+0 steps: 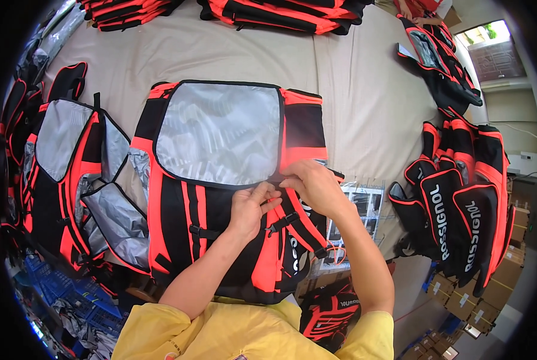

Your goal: Inspecting and organizing red and black backpacks on a work table.

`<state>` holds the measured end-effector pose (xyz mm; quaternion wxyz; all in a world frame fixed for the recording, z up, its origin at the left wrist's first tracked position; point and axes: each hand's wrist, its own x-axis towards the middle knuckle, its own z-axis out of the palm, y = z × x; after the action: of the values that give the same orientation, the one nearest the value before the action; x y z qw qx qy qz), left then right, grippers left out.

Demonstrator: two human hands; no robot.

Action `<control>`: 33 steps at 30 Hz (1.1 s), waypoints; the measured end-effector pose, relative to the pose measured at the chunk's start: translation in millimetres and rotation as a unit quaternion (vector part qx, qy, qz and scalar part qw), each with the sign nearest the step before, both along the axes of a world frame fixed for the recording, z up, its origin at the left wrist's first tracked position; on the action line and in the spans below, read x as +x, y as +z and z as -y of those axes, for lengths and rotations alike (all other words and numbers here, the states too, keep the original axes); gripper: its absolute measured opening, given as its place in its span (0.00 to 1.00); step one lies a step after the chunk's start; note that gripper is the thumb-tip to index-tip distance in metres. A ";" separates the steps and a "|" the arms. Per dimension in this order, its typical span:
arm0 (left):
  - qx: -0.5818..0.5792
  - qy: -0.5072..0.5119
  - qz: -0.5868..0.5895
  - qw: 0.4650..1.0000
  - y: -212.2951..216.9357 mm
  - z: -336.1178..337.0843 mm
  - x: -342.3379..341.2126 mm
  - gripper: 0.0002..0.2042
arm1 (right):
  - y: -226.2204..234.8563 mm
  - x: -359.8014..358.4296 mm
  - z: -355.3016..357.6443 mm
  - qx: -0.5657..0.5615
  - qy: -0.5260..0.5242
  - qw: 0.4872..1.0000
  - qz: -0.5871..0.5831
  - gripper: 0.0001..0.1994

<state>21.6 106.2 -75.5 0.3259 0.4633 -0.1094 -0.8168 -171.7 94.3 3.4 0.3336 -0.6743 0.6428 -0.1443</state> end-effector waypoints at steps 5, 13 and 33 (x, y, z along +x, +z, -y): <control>-0.004 -0.007 -0.011 1.000 1.1 1.0 0.7 0.10 | -7.9 -2.6 -3.7 0.029 -0.044 0.994 0.096 0.10; -0.012 -0.011 -0.022 1.000 0.0 1.7 -0.3 0.11 | -16.0 -4.4 -1.8 -0.009 -0.026 0.997 0.073 0.09; 0.022 -0.074 0.048 0.996 27.2 -15.5 11.7 0.14 | -60.7 -100.9 -201.7 -0.115 -0.468 0.869 -0.113 0.18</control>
<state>33.4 121.6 -48.3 0.2492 0.4999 -0.1411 -0.8174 -272.6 296.0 -57.4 0.0719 -0.3400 0.8952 -0.2789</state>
